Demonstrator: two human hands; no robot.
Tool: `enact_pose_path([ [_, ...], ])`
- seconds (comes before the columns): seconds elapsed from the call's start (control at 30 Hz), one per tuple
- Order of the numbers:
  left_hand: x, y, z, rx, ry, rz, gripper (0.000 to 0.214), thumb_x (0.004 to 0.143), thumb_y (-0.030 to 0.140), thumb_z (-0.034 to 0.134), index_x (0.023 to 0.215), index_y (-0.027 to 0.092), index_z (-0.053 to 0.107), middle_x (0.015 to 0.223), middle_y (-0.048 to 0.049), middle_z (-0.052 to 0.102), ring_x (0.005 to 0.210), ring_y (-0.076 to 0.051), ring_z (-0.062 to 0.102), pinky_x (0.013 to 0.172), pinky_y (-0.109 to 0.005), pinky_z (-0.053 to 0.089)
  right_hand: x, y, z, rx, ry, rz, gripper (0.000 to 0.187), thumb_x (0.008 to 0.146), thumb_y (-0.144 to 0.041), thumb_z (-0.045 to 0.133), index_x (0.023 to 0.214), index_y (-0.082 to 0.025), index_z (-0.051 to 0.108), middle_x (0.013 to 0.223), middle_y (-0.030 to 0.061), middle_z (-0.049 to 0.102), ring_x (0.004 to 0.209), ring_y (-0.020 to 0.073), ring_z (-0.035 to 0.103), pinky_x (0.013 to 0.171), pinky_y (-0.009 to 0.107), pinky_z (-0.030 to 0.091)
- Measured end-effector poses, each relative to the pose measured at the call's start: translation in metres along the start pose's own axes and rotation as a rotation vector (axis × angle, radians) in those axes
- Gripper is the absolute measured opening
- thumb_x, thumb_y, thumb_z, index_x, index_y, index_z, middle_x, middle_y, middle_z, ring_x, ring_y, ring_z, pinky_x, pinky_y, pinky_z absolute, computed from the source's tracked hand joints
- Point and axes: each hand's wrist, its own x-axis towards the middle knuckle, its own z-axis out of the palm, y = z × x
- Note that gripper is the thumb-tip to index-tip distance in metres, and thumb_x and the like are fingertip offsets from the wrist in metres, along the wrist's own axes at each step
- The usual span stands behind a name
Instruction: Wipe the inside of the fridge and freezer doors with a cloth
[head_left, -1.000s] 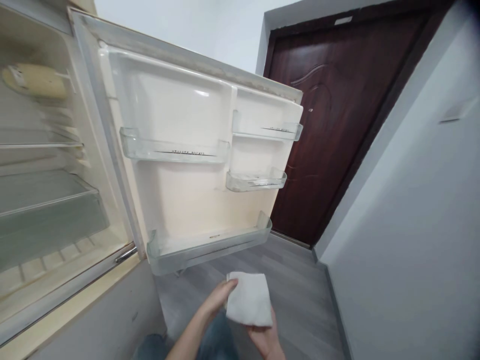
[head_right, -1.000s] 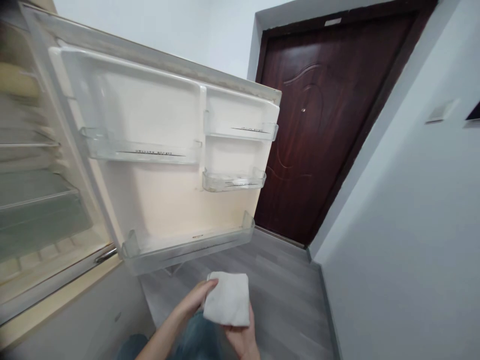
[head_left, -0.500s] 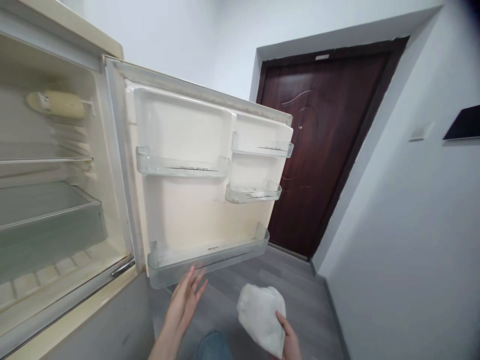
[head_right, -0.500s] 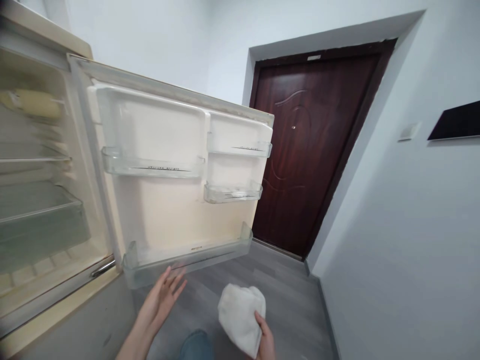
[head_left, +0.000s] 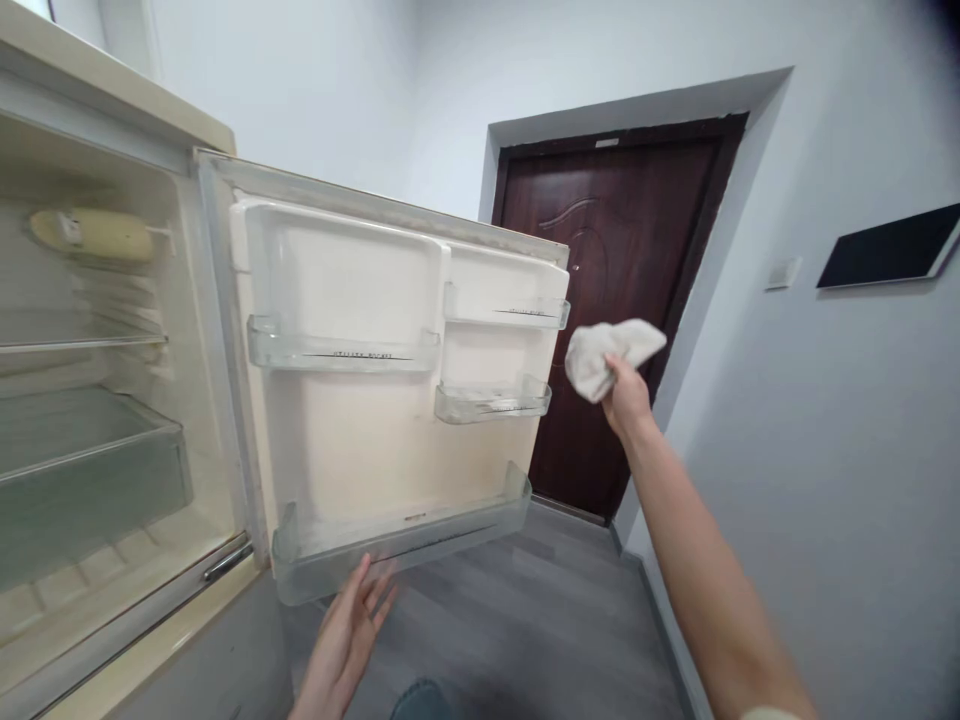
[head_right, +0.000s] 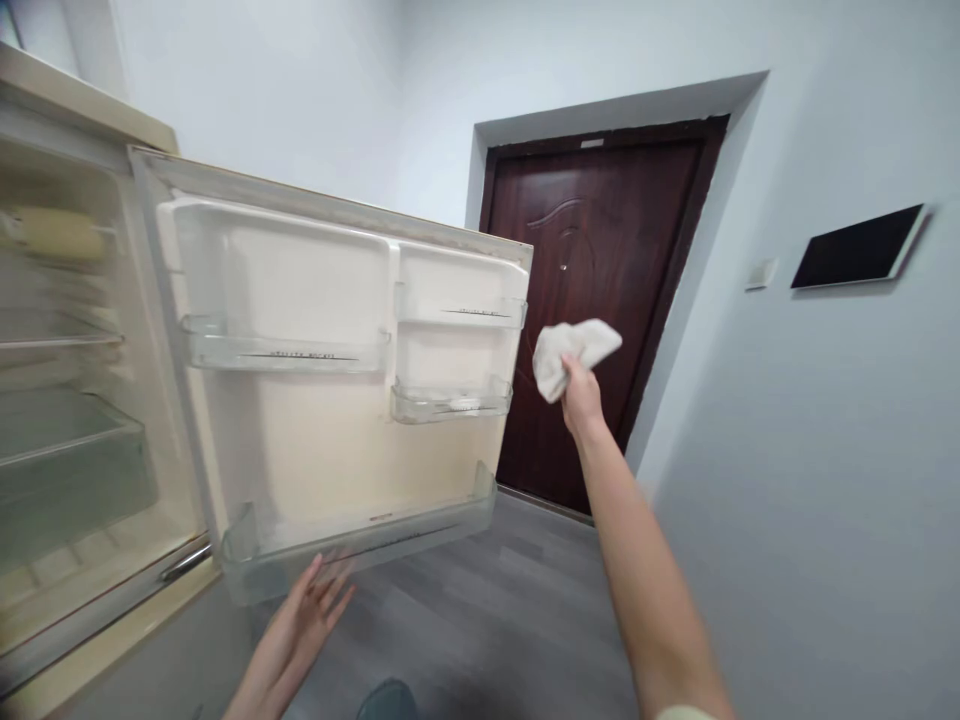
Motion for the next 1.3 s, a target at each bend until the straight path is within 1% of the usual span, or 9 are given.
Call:
enact_pose_path([
  [0.17,-0.003,0.010,-0.011,-0.037,0.051,0.024,0.025,0.093,0.016,0.051,0.077,0.025,0.069,0.055,0.0032,0.070,0.070,-0.015,0.073,0.126,-0.053,0.033,0.068,-0.033,0.084,-0.202,-0.234,-0.231,0.015,0.083,-0.033,0.068,0.079,-0.018,0.069,0.081,0.0005,0.073,0.103,0.0235,0.071,0.092,0.037,0.059],
  [0.33,-0.012,0.034,-0.014,-0.135,0.139,0.093,0.028,0.096,0.027,0.049,0.077,0.028,0.069,0.075,0.0043,0.078,0.076,-0.012,0.070,0.128,-0.048,0.029,0.068,-0.038,0.109,-0.087,-0.295,-0.233,0.014,0.087,-0.033,0.062,0.083,-0.020,0.066,0.090,0.0006,0.073,0.109,0.0218,0.069,0.096,0.037,0.057],
  [0.53,-0.018,0.047,-0.017,-0.143,0.206,0.153,0.028,0.096,0.029,0.050,0.079,0.029,0.071,0.076,0.0039,0.078,0.081,-0.012,0.069,0.128,-0.045,0.029,-0.002,-0.006,0.067,0.232,-0.247,0.084,0.016,0.086,-0.026,0.053,0.091,-0.021,0.068,0.093,0.0026,0.076,0.099,0.0208,0.074,0.086,0.035,0.063],
  [0.7,-0.018,0.044,-0.031,-0.154,0.163,0.116,0.036,0.096,0.021,0.044,0.071,0.027,0.069,0.075,0.0016,0.079,0.078,-0.013,0.068,0.127,-0.045,0.029,-0.077,0.058,0.005,0.256,-0.082,0.344,0.024,0.080,-0.024,0.057,0.099,-0.020,0.072,0.100,0.0031,0.079,0.099,0.0228,0.075,0.092,0.040,0.063],
  [0.8,-0.022,0.042,-0.036,-0.143,0.143,0.103,0.032,0.093,0.019,0.044,0.078,0.028,0.071,0.086,-0.0001,0.082,0.110,-0.016,0.069,0.128,-0.047,0.028,-0.127,0.107,-0.038,0.180,-0.011,0.466,0.022,0.073,-0.030,0.066,0.092,-0.023,0.073,0.091,0.0024,0.080,0.097,0.0277,0.076,0.089,0.046,0.064],
  [0.93,-0.025,0.042,-0.038,-0.142,0.108,0.075,0.028,0.089,0.021,0.047,0.088,0.028,0.073,0.094,-0.0030,0.083,0.145,-0.022,0.049,0.130,-0.049,0.024,-0.170,0.153,-0.075,0.031,-0.019,0.546,0.013,0.070,-0.044,0.068,0.077,-0.033,0.073,0.070,-0.0046,0.076,0.089,0.0322,0.077,0.078,0.052,0.067],
  [1.07,-0.024,0.041,-0.042,-0.139,0.059,0.090,0.029,0.086,0.020,0.048,0.097,0.028,0.074,0.101,-0.0025,0.083,0.148,-0.023,0.045,0.132,-0.052,0.022,-0.138,0.143,-0.058,0.049,-0.020,0.497,0.016,0.070,-0.038,0.069,0.084,-0.029,0.071,0.076,-0.0020,0.077,0.084,0.0272,0.078,0.081,0.045,0.067],
  [1.2,-0.017,0.035,-0.055,-0.123,0.015,0.118,0.025,0.082,0.022,0.053,0.096,0.029,0.074,0.111,-0.0008,0.082,0.148,-0.027,0.045,0.132,-0.054,0.021,-0.053,0.083,0.007,0.174,-0.083,0.323,0.020,0.081,-0.025,0.058,0.097,-0.021,0.070,0.094,0.0025,0.079,0.094,0.0217,0.076,0.085,0.037,0.065],
  [1.3,0.002,0.020,-0.079,-0.044,0.018,0.076,0.021,0.078,0.026,0.057,0.093,0.028,0.072,0.111,-0.0039,0.082,0.147,-0.030,0.047,0.131,-0.055,0.023,0.002,0.034,0.054,0.234,-0.202,0.204,0.023,0.087,-0.022,0.050,0.099,-0.021,0.069,0.095,0.0022,0.078,0.101,0.0209,0.074,0.085,0.036,0.065],
])
